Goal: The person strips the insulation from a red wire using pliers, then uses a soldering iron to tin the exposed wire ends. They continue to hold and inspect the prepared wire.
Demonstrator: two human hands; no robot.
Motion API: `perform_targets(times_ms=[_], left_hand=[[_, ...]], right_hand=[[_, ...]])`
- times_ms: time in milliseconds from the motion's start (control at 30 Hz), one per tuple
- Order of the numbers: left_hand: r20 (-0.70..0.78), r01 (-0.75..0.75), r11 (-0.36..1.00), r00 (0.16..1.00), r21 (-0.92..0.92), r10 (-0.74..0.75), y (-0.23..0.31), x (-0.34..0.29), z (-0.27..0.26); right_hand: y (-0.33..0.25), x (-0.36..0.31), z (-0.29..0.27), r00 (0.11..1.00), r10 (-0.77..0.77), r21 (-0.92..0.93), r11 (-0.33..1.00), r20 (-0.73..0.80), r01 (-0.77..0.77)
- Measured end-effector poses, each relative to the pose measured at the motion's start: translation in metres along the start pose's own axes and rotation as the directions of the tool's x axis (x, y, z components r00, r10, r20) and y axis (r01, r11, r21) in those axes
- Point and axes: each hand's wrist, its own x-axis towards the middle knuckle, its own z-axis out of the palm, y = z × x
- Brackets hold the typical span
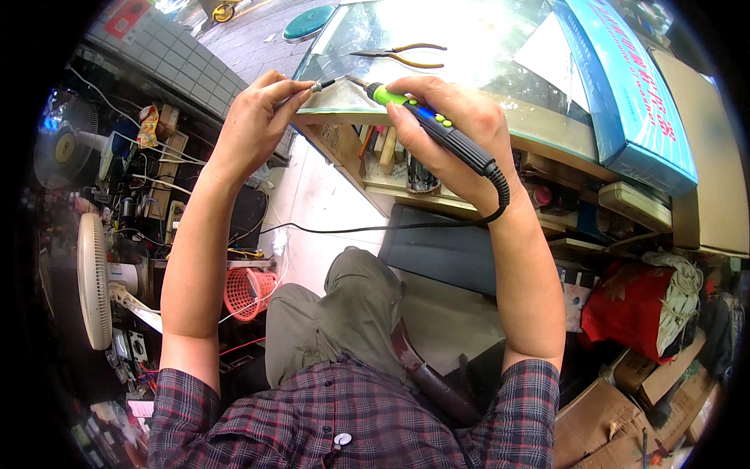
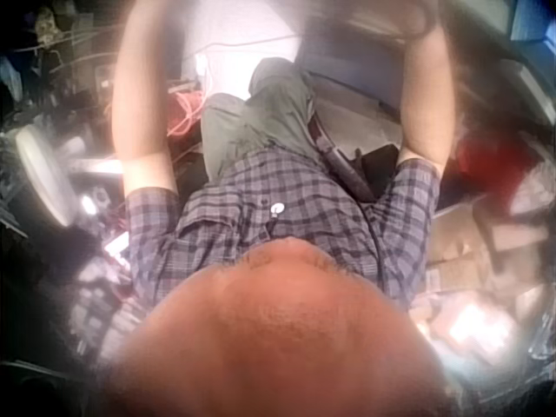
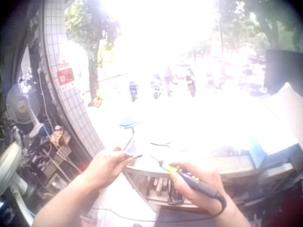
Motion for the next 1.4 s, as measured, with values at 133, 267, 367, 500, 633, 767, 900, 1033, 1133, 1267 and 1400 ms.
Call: perform_targets(times_ms=[133,267,367,500,633,767,900,1033,1133,1267,1400], left_hand=[[-0.002,0.005,1.0,1.0,0.009,-0.005,0.0,0.0,0.001],[0.002,0.007,1.0,1.0,0.012,-0.007,-0.001,0.0,0.002],[-0.004,-0.004,1.0,1.0,0.008,0.004,-0.001,0.0,0.001],[0.001,0.02,1.0,1.0,0.017,-0.02,0.0,-0.001,0.002],[0.003,0.018,1.0,1.0,0.015,-0.018,0.0,0.0,0.002],[-0.001,0.006,1.0,1.0,0.016,-0.006,-0.001,0.0,0.001],[0.002,0.01,1.0,1.0,-0.001,-0.01,-0.001,0.0,0.001],[0.004,0.004,1.0,1.0,0.005,-0.004,-0.001,0.0,0.001],[0.005,0.0,1.0,1.0,0.003,0.0,-0.001,0.0,0.0],[0.002,0.003,1.0,1.0,-0.006,-0.003,0.0,0.0,0.0],[0.008,0.012,1.0,1.0,-0.001,-0.012,0.0,0.0,0.0]], right_hand=[[0.001,0.0,0.0,1.0,-0.022,-0.012,1.0,0.004,0.022],[0.0,0.0,0.0,1.0,-0.027,-0.023,0.999,0.005,0.027],[0.001,0.0,0.0,0.999,-0.031,-0.024,0.999,0.008,0.031],[-0.001,0.0,-0.001,1.0,-0.025,-0.027,0.999,0.014,0.025],[-0.002,0.0,-0.002,0.999,-0.019,-0.032,0.999,0.025,0.02],[-0.004,-0.001,-0.001,1.0,0.026,0.021,0.999,-0.001,-0.026],[-0.001,-0.001,0.0,1.0,0.004,0.01,1.0,-0.005,-0.004],[-0.002,0.0,-0.001,1.0,0.002,-0.006,1.0,0.016,-0.002],[-0.002,0.0,-0.002,1.0,-0.018,-0.022,1.0,0.018,0.018],[-0.004,0.001,-0.001,0.998,0.059,0.027,0.998,0.004,-0.059],[-0.007,0.011,-0.002,0.993,0.115,0.032,0.993,0.007,-0.115]])
